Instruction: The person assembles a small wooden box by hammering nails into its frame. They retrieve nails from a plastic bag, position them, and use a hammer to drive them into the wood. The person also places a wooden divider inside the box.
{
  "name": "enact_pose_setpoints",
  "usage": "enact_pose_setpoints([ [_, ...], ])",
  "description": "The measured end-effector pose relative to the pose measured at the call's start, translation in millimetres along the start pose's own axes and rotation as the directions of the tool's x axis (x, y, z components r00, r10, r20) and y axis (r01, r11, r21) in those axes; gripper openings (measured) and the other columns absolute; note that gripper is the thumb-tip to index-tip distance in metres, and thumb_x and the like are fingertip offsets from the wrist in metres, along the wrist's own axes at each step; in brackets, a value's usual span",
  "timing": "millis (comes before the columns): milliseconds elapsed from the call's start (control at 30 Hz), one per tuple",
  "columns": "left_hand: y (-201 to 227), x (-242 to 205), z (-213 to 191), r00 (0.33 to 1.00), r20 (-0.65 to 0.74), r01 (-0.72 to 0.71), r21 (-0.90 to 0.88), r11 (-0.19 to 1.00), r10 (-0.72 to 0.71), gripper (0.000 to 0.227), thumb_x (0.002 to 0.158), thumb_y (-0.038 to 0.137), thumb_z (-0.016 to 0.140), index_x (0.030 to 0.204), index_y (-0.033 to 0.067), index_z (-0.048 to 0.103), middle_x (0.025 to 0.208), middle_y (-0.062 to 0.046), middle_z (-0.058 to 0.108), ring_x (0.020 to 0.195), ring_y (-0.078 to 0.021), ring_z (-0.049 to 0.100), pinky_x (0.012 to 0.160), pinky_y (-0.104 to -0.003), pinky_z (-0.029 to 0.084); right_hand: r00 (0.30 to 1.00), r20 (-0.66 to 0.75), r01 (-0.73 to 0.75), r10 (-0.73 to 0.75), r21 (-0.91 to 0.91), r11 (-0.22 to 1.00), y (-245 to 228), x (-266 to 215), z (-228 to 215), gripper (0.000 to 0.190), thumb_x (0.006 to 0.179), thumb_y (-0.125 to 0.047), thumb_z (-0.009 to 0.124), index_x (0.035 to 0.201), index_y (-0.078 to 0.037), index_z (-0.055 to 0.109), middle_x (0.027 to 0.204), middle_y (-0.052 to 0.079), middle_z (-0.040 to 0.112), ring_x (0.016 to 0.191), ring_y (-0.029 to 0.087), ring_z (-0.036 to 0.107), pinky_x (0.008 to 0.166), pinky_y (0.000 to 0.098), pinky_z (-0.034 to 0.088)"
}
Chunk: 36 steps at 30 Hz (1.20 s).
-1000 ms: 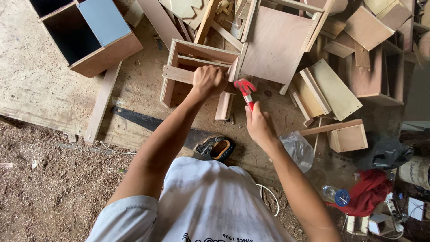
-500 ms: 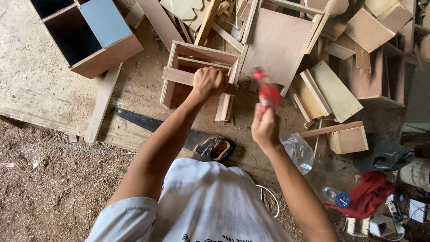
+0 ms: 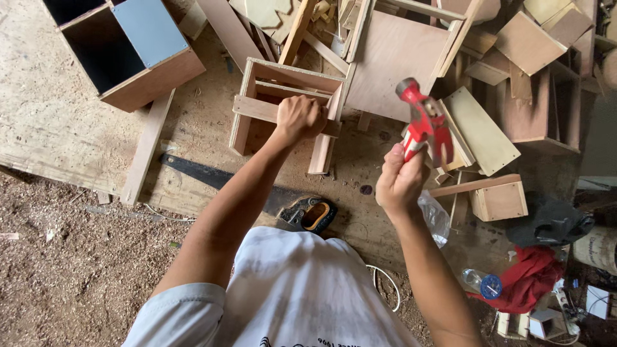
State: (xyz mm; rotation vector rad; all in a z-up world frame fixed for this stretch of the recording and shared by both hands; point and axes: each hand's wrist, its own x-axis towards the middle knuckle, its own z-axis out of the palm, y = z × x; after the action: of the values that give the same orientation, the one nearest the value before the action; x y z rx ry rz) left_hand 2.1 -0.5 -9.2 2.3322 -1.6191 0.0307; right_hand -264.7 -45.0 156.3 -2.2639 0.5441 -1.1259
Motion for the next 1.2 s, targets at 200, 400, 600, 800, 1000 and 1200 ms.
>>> enact_pose_setpoints([
  [200,7.4,0.1,-12.8,1.000,-0.031,-0.002,-0.057,0.998,0.000,0.039,0.097,0.027,0.052,0.059,0.0156,0.053,0.047,0.003,0.045,0.034,-0.0094,0.031,0.029,-0.031,0.026,0.797,0.456,-0.230,0.397,-0.379,0.896,13.7,-21.4,32.0,0.035,0.108,-0.025,0.050,0.116,0.009,0.053,0.062,0.025,0.062,0.053,0.039,0.065,0.043,0.0471,0.048],
  [400,6.5,-2.9,-18.1,0.986,-0.164,-0.013,0.021,1.000,0.016,0.043,0.097,0.030,0.053,0.057,0.0159,0.050,0.046,0.004,0.043,0.036,-0.0104,0.030,0.032,-0.033,0.024,0.777,0.473,-0.274,0.416,-0.341,0.899,35.0,-39.4,29.9,0.031,0.111,-0.028,0.050,0.100,0.001,0.055,0.059,0.021,0.062,0.053,0.039,0.064,0.045,0.0494,0.045],
  [600,2.7,-3.1,-8.3,0.995,-0.097,-0.031,0.027,0.999,0.033,0.037,0.093,0.037,0.053,0.064,0.0131,0.053,0.048,0.003,0.044,0.035,-0.0085,0.030,0.028,-0.030,0.026,0.914,0.267,-0.294,0.305,-0.083,0.952,74.1,-106.1,42.9,0.027,0.109,-0.028,0.047,0.098,-0.005,0.057,0.055,0.001,0.053,0.042,0.013,0.052,0.038,0.0331,0.037],
  [800,1.6,-4.1,-5.9,0.987,-0.146,-0.060,0.077,0.995,0.071,0.041,0.101,0.035,0.051,0.066,0.0144,0.053,0.051,0.003,0.046,0.038,-0.0099,0.033,0.032,-0.031,0.026,0.572,0.306,-0.806,0.761,0.037,0.591,119.4,-170.9,41.2,0.031,0.110,-0.031,0.051,0.089,-0.008,0.055,0.060,-0.001,0.052,0.042,0.008,0.046,0.036,0.0288,0.034],
  [1000,1.7,-5.9,-8.4,0.985,-0.161,-0.059,0.071,0.996,0.069,0.041,0.098,0.036,0.052,0.062,0.0152,0.052,0.049,0.003,0.044,0.037,-0.0097,0.032,0.031,-0.030,0.025,0.328,0.421,-0.943,0.845,0.200,0.266,166.8,-211.6,42.6,0.018,0.101,-0.025,0.057,0.091,-0.012,0.051,0.056,0.000,0.045,0.033,0.013,0.040,0.031,0.0319,0.032],
  [1200,1.3,-6.7,-5.5,0.971,-0.228,-0.069,0.020,0.997,0.072,0.045,0.101,0.032,0.054,0.059,0.0152,0.052,0.046,0.005,0.043,0.035,-0.0082,0.028,0.030,-0.031,0.023,0.421,0.206,-0.869,0.884,-0.188,0.457,197.5,-225.4,47.3,0.023,0.097,-0.023,0.067,0.094,-0.002,0.059,0.066,0.013,0.065,0.050,0.022,0.065,0.044,0.0374,0.050],
])
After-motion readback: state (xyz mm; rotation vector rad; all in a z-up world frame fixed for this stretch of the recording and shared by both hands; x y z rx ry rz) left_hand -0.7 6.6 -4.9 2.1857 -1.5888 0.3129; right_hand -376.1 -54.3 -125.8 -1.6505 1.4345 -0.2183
